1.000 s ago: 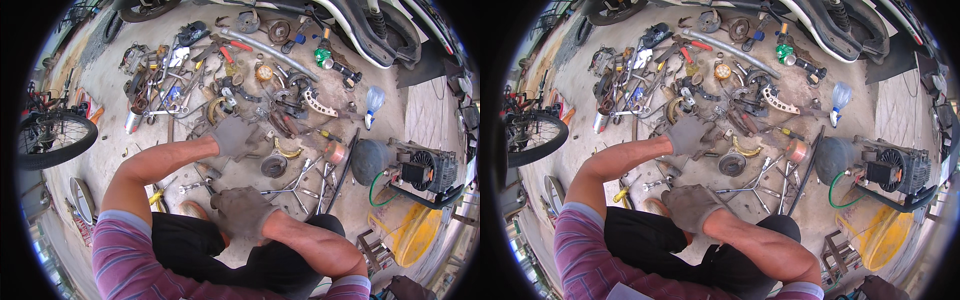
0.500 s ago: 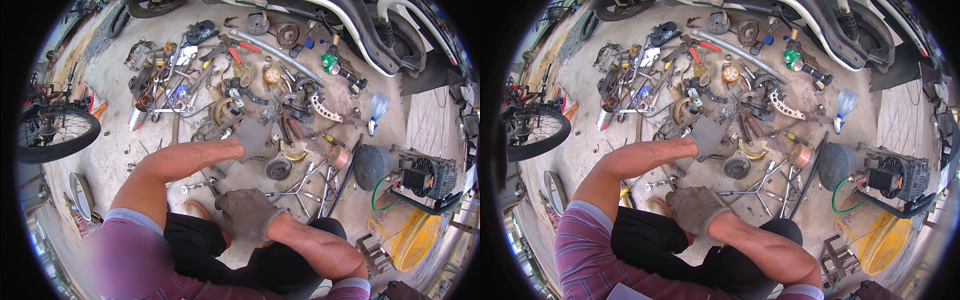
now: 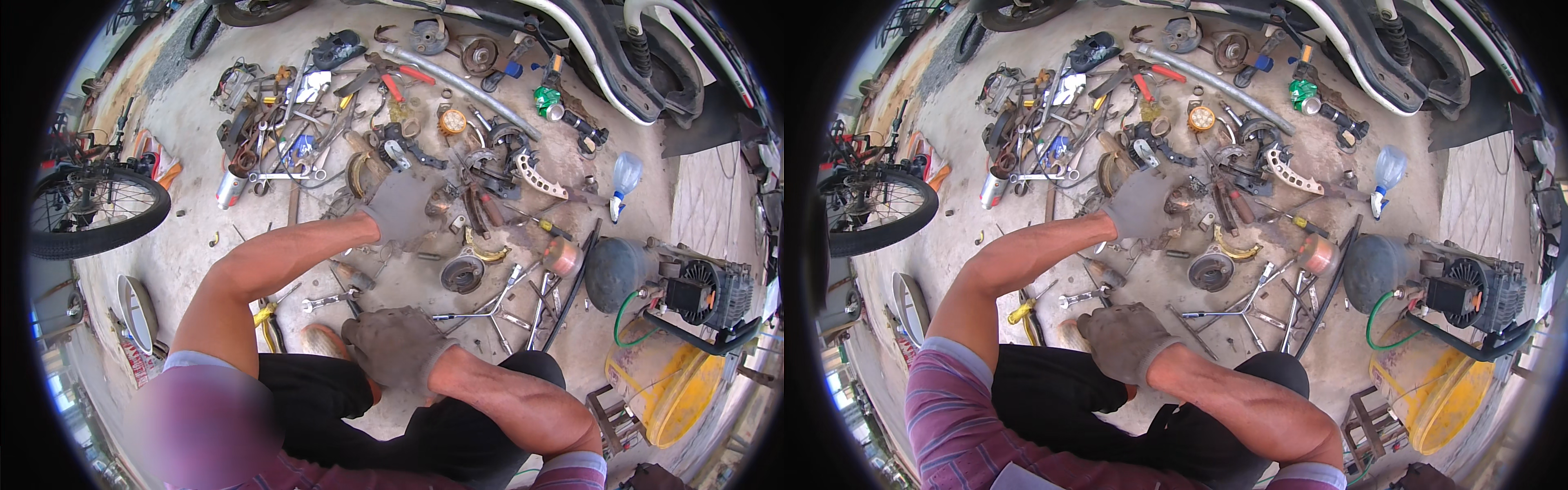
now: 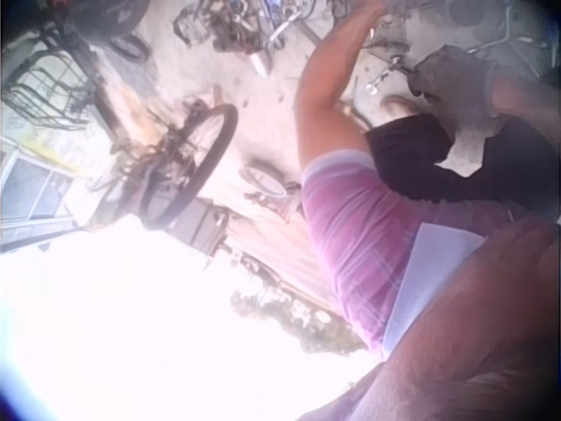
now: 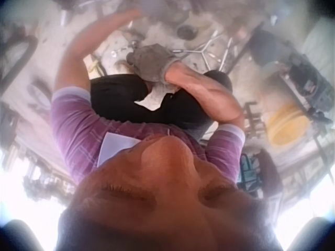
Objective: The person clears a cluttered workshop floor by moving tools, a bucket, and a wooden stool. They then pick up a bicycle wheel and attach it to a bicycle frame, securing it in place.
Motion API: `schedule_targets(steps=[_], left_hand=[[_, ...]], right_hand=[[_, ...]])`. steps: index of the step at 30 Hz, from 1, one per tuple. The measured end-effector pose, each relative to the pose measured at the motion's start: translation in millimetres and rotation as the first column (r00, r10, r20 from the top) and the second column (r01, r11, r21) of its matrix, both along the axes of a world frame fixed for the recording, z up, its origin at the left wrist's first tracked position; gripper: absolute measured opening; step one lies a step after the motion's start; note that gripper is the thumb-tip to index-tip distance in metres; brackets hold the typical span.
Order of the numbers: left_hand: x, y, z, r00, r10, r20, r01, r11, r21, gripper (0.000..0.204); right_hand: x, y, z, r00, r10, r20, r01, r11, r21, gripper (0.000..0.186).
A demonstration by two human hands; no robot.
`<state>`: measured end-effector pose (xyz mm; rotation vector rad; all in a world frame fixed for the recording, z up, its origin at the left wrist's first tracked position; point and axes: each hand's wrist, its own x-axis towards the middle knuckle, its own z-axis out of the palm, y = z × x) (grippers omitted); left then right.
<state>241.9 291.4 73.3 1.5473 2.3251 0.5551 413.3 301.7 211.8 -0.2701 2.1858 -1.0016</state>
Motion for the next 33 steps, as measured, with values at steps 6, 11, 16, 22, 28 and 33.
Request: schedule_targets(steps=[6, 11, 16, 22, 28, 33], left_hand=[[-18.7, -7.1, 34.2, 0.989, 0.109, 0.103, -0.121, 0.986, 0.116, 0.067], [-31.1, -20.1, 86.0, 0.981, 0.176, 0.085, -0.183, 0.979, 0.090, 0.063], [-39.7, -64.0, 135.3, 0.975, 0.211, -0.066, -0.201, 0.971, 0.133, 0.061], [-31.9, -155.6, 149.3, 0.929, 0.347, -0.129, -0.341, 0.938, 0.069, 0.061], [-3.9, -262.4, 136.2, 0.784, 0.612, -0.102, -0.620, 0.769, -0.157, 0.061], [19.4, -347.2, 112.7, 0.683, 0.703, -0.197, -0.729, 0.671, -0.133, 0.059]], right_hand=[[-6.8, -2.7, -7.1, 0.995, 0.095, 0.001, -0.095, 0.994, 0.044, 0.047], [-0.4, -11.7, -33.0, 0.995, 0.030, -0.096, -0.032, 0.999, -0.017, 0.030], [2.6, -25.9, -51.4, 0.995, 0.082, -0.063, -0.085, 0.995, -0.051, 0.026], [3.9, -40.9, -59.2, 0.983, 0.167, -0.081, -0.174, 0.982, -0.078, 0.024], [-0.7, -67.9, -55.9, 0.961, 0.276, -0.024, -0.277, 0.953, -0.125, 0.024], [-1.8, -90.9, -46.4, 0.935, 0.352, -0.052, -0.355, 0.914, -0.195, 0.022]])
